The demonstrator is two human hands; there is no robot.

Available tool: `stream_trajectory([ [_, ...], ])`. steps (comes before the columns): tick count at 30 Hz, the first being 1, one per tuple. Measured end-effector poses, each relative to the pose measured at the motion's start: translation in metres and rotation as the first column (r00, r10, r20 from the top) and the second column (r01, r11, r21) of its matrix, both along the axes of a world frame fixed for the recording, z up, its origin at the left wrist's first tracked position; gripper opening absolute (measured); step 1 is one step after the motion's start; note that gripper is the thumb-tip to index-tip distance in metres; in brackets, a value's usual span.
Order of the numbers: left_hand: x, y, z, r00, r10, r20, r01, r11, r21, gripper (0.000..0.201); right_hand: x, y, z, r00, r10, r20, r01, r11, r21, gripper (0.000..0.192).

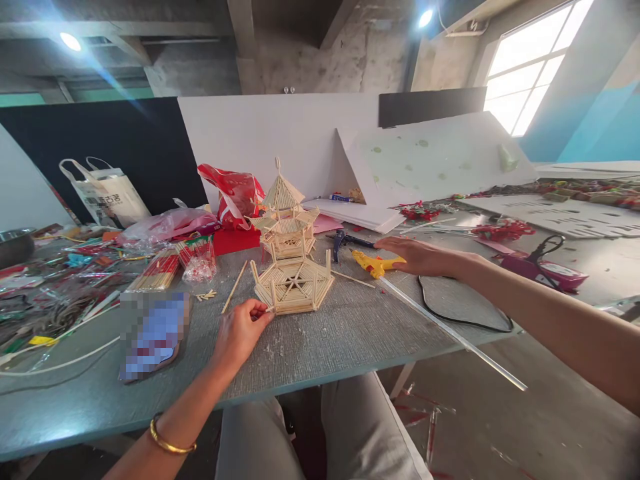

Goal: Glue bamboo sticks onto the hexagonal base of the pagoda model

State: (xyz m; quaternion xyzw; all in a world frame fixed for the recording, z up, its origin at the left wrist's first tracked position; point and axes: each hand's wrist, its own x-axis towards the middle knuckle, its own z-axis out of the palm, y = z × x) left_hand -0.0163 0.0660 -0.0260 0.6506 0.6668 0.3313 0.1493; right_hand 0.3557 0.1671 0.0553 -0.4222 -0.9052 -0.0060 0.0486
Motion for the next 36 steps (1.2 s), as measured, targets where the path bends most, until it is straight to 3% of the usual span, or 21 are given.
stream_trajectory([
  [6,0.0,-0.002,0.005,1.0,-0.003,0.009,0.004,1.0,-0.012,0.022,-0.001,-0.017,0.005,0.998,-0.061,0.031,0.059,0.997,0.057,0.051],
  [11,-0.013,-0.004,0.013,0.995,-0.049,0.092,0.047,0.999,0.024,0.03,0.002,-0.032,-0.001,0.998,0.057,0.014,-0.058,0.984,0.168,0.04],
  [17,-0.036,0.022,0.028,0.98,0.0,0.199,-0.031,0.988,0.15,0.042,-0.032,-0.066,0.001,0.997,0.059,-0.059,-0.051,0.99,0.129,0.029],
  [25,-0.039,0.067,0.009,0.974,-0.106,0.202,0.09,0.992,0.09,0.046,-0.078,-0.062,-0.03,0.999,0.037,-0.011,-0.037,0.999,0.028,0.025],
  [31,-0.038,0.073,0.002,0.973,-0.145,0.179,0.131,0.988,0.086,0.041,-0.107,-0.063,-0.043,0.991,0.134,-0.014,-0.133,0.99,0.043,0.02],
  [36,-0.035,0.072,0.005,0.989,-0.1,0.104,0.092,0.992,0.081,0.038,-0.103,-0.059,-0.037,0.987,0.15,-0.051,-0.148,0.988,0.042,0.021],
])
